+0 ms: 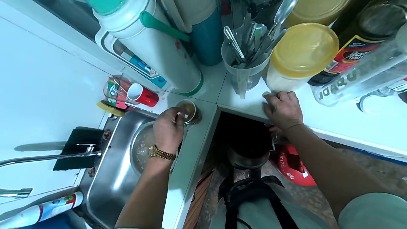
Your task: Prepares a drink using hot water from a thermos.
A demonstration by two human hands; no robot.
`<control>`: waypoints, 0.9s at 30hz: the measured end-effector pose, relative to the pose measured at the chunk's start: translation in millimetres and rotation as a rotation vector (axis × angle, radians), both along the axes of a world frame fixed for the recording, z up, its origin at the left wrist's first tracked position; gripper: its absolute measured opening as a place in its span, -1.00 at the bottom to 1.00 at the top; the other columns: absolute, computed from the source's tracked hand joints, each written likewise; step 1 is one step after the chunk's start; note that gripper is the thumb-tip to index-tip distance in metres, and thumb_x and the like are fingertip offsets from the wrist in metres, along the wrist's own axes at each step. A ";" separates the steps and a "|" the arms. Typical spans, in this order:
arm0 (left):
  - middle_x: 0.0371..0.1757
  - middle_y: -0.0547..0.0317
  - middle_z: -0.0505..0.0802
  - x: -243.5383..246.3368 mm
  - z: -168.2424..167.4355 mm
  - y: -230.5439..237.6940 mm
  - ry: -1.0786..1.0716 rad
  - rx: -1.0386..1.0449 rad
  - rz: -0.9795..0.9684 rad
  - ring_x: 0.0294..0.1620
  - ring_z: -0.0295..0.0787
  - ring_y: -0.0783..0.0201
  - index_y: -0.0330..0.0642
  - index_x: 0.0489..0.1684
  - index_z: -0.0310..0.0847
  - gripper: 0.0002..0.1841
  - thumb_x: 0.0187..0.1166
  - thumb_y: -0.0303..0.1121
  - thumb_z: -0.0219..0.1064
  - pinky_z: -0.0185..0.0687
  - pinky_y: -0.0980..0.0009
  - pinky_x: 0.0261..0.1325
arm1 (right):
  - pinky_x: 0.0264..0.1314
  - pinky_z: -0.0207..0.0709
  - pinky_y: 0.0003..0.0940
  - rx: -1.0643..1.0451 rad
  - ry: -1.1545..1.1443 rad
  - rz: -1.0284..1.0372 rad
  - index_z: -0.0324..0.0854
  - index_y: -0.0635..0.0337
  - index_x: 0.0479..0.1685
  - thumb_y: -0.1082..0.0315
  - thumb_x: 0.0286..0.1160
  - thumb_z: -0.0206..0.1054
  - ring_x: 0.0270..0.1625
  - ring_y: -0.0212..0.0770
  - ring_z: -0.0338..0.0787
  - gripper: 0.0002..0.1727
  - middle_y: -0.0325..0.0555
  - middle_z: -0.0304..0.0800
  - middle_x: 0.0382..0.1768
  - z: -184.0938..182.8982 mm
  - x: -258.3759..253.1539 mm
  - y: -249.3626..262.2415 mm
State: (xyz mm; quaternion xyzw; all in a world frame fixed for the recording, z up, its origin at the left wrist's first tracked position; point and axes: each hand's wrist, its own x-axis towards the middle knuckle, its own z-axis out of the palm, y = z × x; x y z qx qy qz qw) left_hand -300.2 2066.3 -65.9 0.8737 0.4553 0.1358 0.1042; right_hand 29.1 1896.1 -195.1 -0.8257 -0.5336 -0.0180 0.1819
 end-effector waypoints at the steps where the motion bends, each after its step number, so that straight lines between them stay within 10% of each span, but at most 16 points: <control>1: -0.10 -0.14 0.87 2.0 -0.2 0.2 -0.018 -0.018 0.011 -0.15 0.85 -0.06 -0.25 0.08 0.75 -0.81 0.70 -0.38 0.30 0.73 -0.14 0.03 | 0.26 0.55 0.15 -0.001 0.002 0.000 0.74 -0.10 0.35 0.02 0.69 0.18 0.23 0.31 0.69 -0.58 0.17 0.77 0.09 -0.2 -0.1 0.1; 27: -0.02 -0.17 0.88 18.4 -1.0 9.2 0.012 0.034 0.017 0.11 0.83 -0.13 -0.30 0.05 0.74 -0.81 0.69 -0.46 0.23 0.66 -0.09 0.28 | 0.26 0.55 0.21 -0.014 0.002 -0.015 0.75 -0.07 0.33 0.01 0.70 0.21 0.24 0.35 0.68 -0.59 0.23 0.77 0.08 3.1 -4.0 0.2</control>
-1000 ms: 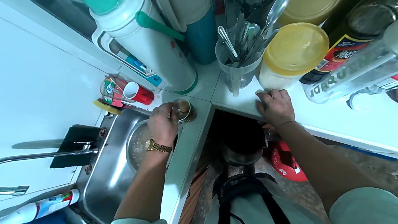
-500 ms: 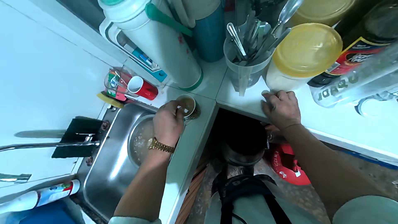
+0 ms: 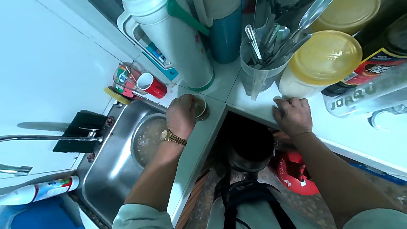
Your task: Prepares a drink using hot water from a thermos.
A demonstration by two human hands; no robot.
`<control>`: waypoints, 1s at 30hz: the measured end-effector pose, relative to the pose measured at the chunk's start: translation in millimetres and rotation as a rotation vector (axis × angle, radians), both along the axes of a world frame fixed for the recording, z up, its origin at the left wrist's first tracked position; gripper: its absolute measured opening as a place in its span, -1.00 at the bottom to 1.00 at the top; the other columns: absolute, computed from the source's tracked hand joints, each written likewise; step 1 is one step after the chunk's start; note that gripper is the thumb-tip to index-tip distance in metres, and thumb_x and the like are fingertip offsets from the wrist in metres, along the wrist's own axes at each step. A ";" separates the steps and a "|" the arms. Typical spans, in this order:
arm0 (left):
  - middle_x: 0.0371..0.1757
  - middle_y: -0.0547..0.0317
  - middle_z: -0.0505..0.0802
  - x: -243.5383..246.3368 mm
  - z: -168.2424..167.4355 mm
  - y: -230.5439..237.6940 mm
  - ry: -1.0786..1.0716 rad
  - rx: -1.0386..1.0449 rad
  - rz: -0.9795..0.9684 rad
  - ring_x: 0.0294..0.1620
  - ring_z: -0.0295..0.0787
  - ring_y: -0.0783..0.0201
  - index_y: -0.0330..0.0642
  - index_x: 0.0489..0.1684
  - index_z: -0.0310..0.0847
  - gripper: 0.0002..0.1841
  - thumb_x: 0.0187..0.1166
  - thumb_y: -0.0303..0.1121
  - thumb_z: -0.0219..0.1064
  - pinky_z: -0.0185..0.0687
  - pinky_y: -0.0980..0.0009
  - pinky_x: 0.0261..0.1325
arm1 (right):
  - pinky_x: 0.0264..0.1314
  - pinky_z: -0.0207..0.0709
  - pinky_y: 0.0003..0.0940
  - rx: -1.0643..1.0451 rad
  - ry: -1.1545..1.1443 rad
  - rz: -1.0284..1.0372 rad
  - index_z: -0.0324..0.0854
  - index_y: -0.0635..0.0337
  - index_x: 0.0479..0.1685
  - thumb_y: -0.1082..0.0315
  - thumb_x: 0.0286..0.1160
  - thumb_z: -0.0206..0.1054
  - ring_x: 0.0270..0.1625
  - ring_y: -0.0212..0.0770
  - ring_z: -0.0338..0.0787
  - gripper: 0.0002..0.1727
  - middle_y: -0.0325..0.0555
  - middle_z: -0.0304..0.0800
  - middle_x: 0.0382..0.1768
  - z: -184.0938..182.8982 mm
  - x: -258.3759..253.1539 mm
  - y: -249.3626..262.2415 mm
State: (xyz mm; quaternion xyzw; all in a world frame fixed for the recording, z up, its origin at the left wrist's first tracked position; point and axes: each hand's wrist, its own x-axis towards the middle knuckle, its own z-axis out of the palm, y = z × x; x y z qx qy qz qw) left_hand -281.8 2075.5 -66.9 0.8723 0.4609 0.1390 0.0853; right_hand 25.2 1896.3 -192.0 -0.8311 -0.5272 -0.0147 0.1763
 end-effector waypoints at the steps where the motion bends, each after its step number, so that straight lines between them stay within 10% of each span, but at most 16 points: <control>1: -0.01 -0.18 0.88 -0.3 1.3 1.6 0.024 0.003 0.003 0.14 0.82 -0.15 -0.31 0.05 0.74 -0.81 0.68 -0.47 0.23 0.65 -0.11 0.30 | 0.27 0.55 0.19 0.000 -0.005 -0.004 0.75 -0.09 0.33 0.01 0.69 0.21 0.24 0.33 0.69 -0.59 0.21 0.77 0.08 -0.9 0.4 0.2; 30: -0.14 -0.12 0.86 -6.5 10.7 -9.6 0.001 -0.099 0.003 -0.15 0.83 -0.07 -0.27 0.02 0.74 -0.83 0.68 -0.43 0.27 0.70 -0.13 0.01 | 0.28 0.54 0.16 -0.001 0.004 -0.004 0.74 -0.11 0.34 -0.02 0.70 0.17 0.25 0.31 0.68 -0.58 0.19 0.77 0.09 -3.1 1.3 -0.1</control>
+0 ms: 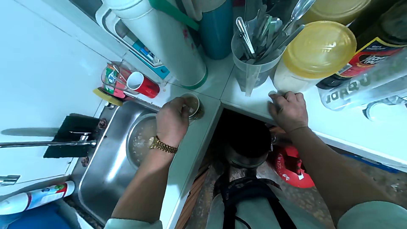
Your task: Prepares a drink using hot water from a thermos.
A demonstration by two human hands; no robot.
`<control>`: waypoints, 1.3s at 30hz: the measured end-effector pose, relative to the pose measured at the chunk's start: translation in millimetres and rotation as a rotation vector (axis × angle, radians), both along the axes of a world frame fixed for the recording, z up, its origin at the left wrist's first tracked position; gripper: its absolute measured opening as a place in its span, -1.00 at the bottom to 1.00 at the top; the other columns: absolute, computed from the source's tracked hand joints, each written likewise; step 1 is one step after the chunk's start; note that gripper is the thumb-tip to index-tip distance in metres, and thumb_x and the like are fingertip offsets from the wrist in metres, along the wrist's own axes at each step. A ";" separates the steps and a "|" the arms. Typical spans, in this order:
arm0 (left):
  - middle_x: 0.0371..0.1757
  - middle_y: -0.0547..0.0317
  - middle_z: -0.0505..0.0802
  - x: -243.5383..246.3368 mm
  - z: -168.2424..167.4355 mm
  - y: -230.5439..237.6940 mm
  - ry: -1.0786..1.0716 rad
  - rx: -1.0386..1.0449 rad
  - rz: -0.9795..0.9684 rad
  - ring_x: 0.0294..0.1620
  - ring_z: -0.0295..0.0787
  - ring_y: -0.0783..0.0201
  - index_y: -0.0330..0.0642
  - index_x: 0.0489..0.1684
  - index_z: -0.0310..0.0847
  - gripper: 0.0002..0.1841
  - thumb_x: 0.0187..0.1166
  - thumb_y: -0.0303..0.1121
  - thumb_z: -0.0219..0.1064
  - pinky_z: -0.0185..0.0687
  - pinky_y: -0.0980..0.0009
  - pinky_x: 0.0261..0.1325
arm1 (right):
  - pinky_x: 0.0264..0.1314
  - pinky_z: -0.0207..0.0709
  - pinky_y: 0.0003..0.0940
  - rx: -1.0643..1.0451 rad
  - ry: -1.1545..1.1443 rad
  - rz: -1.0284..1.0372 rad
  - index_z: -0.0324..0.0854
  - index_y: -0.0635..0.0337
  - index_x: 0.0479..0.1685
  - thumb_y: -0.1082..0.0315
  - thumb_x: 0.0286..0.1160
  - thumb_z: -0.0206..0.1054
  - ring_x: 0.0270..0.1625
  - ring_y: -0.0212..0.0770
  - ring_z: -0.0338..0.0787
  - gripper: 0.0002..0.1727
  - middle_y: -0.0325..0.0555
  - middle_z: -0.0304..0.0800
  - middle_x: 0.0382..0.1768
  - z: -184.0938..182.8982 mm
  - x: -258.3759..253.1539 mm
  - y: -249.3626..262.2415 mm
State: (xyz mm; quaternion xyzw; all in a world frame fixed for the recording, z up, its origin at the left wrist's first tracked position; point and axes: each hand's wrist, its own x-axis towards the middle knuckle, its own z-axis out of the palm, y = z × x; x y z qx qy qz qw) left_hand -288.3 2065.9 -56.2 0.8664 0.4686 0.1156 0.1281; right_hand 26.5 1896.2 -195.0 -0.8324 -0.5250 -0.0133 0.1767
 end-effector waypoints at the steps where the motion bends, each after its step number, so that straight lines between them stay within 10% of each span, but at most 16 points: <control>1: -0.13 -0.10 0.86 3.8 -1.0 1.0 -0.022 -0.017 0.004 -0.15 0.83 -0.03 -0.25 0.03 0.75 -0.83 0.68 -0.42 0.27 0.71 -0.10 0.02 | 0.28 0.54 0.17 0.002 0.004 -0.001 0.75 -0.10 0.34 -0.01 0.70 0.18 0.24 0.32 0.68 -0.58 0.19 0.77 0.08 0.9 -0.6 0.1; 7: -0.02 -0.23 0.86 4.2 -2.7 12.8 0.068 0.086 0.005 0.09 0.82 -0.23 -0.30 0.05 0.73 -0.81 0.69 -0.44 0.23 0.64 -0.22 0.20 | 0.24 0.56 0.16 0.015 0.000 -0.008 0.75 -0.09 0.33 -0.01 0.71 0.17 0.23 0.31 0.69 -0.58 0.19 0.77 0.09 2.3 0.2 0.7; 24: -0.19 -0.05 0.86 -13.3 4.2 5.0 -0.030 -0.070 -0.013 -0.22 0.82 0.03 -0.22 0.01 0.76 -0.84 0.68 -0.41 0.28 0.73 -0.08 -0.04 | 0.34 0.53 0.19 -0.035 0.014 -0.033 0.74 -0.12 0.37 -0.03 0.73 0.13 0.33 0.31 0.65 -0.56 0.18 0.76 0.16 3.1 -2.0 1.4; 31: -0.06 -0.18 0.89 -21.3 -19.9 16.4 -0.041 0.197 -0.126 0.07 0.85 -0.18 -0.33 -0.01 0.76 -0.83 0.66 -0.48 0.26 0.70 -0.10 0.22 | 0.29 0.53 0.22 0.009 0.013 -0.046 0.75 -0.05 0.34 0.02 0.71 0.14 0.29 0.33 0.66 -0.56 0.20 0.76 0.13 1.7 -3.5 -1.4; 39: -0.01 0.02 0.89 -71.0 -5.7 -10.3 -0.243 0.123 -0.069 0.02 0.86 0.17 -0.22 0.03 0.78 -0.81 0.70 -0.37 0.29 0.78 0.11 0.19 | 0.25 0.52 0.28 0.014 -0.010 -0.057 0.75 -0.02 0.33 0.04 0.71 0.12 0.27 0.36 0.66 -0.56 0.23 0.75 0.14 -3.9 -4.1 -2.0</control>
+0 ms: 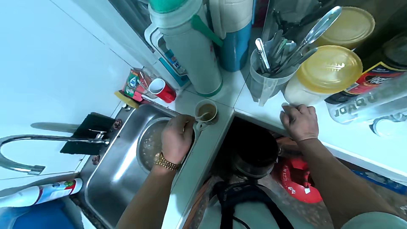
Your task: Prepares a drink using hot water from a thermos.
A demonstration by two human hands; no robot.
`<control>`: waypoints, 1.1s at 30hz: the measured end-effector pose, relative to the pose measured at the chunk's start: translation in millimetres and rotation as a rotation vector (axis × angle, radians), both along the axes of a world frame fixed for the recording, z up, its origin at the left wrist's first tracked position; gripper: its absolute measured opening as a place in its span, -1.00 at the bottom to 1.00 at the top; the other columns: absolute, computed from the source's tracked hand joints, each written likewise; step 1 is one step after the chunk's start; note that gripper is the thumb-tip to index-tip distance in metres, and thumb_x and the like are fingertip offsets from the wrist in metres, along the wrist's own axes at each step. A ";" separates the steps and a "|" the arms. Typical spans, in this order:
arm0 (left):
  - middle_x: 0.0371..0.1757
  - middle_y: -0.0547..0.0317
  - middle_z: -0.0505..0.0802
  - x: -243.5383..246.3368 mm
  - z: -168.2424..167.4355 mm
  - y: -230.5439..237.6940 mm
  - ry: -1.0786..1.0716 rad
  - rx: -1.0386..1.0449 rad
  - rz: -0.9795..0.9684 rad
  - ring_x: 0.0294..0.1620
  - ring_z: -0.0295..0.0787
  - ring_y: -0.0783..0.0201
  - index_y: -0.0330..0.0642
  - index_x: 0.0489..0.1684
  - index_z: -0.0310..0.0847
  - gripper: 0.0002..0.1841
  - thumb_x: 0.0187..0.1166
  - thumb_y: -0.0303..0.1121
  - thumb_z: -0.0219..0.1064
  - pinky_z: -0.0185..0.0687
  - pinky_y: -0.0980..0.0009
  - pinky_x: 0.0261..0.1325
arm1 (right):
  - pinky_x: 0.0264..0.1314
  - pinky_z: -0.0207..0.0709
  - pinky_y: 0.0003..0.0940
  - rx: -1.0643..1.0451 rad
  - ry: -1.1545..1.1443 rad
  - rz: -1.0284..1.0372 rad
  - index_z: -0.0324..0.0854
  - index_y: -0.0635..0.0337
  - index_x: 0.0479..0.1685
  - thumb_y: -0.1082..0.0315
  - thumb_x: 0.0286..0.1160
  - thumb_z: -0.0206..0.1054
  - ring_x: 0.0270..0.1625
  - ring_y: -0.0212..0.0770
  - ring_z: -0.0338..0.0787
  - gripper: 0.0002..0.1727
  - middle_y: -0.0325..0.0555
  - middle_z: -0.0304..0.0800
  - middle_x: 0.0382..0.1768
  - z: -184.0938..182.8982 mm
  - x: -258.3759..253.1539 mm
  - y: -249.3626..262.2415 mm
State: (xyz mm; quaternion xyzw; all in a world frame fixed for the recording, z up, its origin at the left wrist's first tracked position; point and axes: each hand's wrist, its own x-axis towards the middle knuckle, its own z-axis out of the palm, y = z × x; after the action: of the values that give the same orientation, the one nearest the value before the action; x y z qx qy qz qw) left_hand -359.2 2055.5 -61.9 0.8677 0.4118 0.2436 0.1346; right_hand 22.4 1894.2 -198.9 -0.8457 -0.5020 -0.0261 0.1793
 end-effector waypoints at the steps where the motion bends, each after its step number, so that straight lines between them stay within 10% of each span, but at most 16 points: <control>1: 0.01 0.03 0.89 -5.8 1.6 -3.9 -0.042 0.020 0.017 0.05 0.85 0.21 -0.23 0.05 0.76 -0.81 0.70 -0.36 0.29 0.77 0.15 0.22 | 0.25 0.52 0.29 0.000 -0.003 -0.001 0.75 -0.02 0.34 0.04 0.71 0.12 0.27 0.37 0.66 -0.56 0.24 0.75 0.15 -0.8 0.6 0.2; 18: 0.05 0.07 0.90 -41.6 -12.5 -3.3 -0.328 0.042 0.065 0.13 0.84 0.38 -0.29 -0.04 0.79 -0.84 0.62 -0.41 0.36 0.75 0.36 0.28 | 0.33 0.47 0.37 0.004 -0.007 -0.031 0.75 -0.05 0.37 -0.01 0.70 0.11 0.32 0.42 0.66 -0.52 0.28 0.75 0.22 -1.9 -0.7 -0.7; 29: 0.12 -0.20 0.82 -59.5 1.2 167.2 -0.037 -0.019 0.416 0.08 0.83 0.01 -0.31 0.25 0.61 -0.67 0.78 -0.26 0.13 0.69 0.03 0.27 | 0.34 0.47 0.34 -0.015 -0.021 -0.086 0.76 -0.08 0.34 0.02 0.68 0.09 0.33 0.41 0.65 -0.54 0.25 0.76 0.21 -5.3 -1.2 -2.0; 33: 0.46 -0.36 0.64 -60.4 -10.9 187.7 0.099 -0.079 0.405 0.50 0.57 -0.29 -0.22 0.44 0.61 -0.59 0.70 -0.25 0.27 0.39 -0.22 0.57 | 0.34 0.46 0.33 -0.036 -0.029 -0.103 0.76 -0.08 0.34 0.04 0.68 0.08 0.33 0.39 0.64 -0.55 0.26 0.75 0.21 -2.9 -3.0 -2.3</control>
State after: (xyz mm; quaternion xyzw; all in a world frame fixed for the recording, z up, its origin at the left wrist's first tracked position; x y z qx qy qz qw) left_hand -419.6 2243.2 -72.8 0.7723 0.5929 0.2067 0.0964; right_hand 19.4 1891.9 -201.8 -0.8730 -0.4608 -0.0384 0.1554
